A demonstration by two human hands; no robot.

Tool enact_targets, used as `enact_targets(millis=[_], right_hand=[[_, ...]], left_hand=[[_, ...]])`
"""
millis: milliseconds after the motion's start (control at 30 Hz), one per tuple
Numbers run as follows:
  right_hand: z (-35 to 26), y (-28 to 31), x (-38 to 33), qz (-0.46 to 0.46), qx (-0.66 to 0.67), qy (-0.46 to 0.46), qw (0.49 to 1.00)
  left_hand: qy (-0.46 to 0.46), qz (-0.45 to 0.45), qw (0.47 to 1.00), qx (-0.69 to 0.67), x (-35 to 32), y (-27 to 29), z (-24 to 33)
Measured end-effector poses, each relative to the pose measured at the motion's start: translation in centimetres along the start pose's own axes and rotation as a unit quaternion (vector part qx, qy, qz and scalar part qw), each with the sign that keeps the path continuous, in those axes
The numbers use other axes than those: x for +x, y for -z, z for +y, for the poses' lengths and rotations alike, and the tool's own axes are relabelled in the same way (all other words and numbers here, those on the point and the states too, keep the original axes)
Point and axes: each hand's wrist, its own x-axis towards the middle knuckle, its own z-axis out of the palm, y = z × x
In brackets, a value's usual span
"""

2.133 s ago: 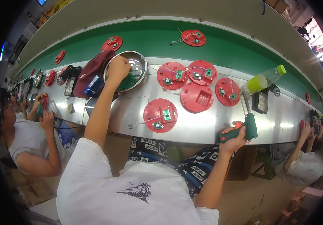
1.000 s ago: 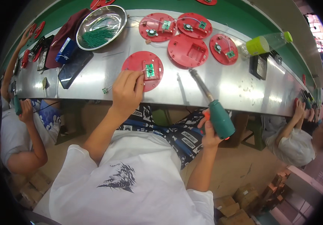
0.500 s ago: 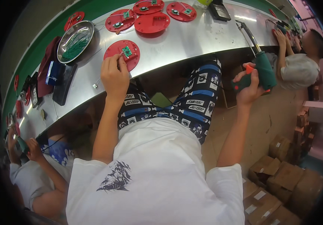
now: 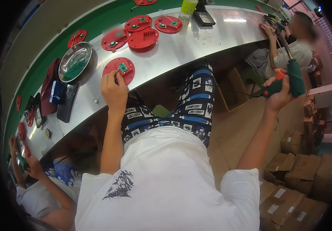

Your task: Soldering electronic components onto small PCBs housed in red plastic casings on an assembly line.

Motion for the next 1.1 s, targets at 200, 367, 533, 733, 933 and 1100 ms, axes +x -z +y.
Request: enact_targets(millis=[200, 367, 533, 733, 933, 1100], right_hand=[[-2.6, 0.4, 1.0, 0.039, -0.071, -0.044, 0.996], [-5.9, 3.7, 2.9, -0.023, 0.015, -0.063, 0.998], [-10.4, 6.6, 3.2, 0.030, -0.101, -0.065, 0.992], [-14.2, 6.9, 2.9, -0.020, -0.107, -0.028, 0.994], [-5.6, -1.3, -2.5, -0.137, 0.082, -0.177, 0.971], [1.4, -12.0, -9.9, -0.314, -0.056, -0.220, 0.922]], left_hand=[[-0.001, 0.002, 1.000, 0.015, -0.1, -0.2, 0.1], [-0.003, 0.003, 1.000, 0.018, 0.4, -0.3, 0.4], [0.022, 0.006, 1.000, 0.015, 0.4, -0.1, 0.7], [0.027, 0.002, 0.999, 0.022, 0.3, -0.1, 0.5], [0.045, -0.024, 0.999, -0.010, 0.4, 0.5, 0.2], [0.077, -0.068, 0.990, -0.093, 1.2, 1.0, -0.3]])
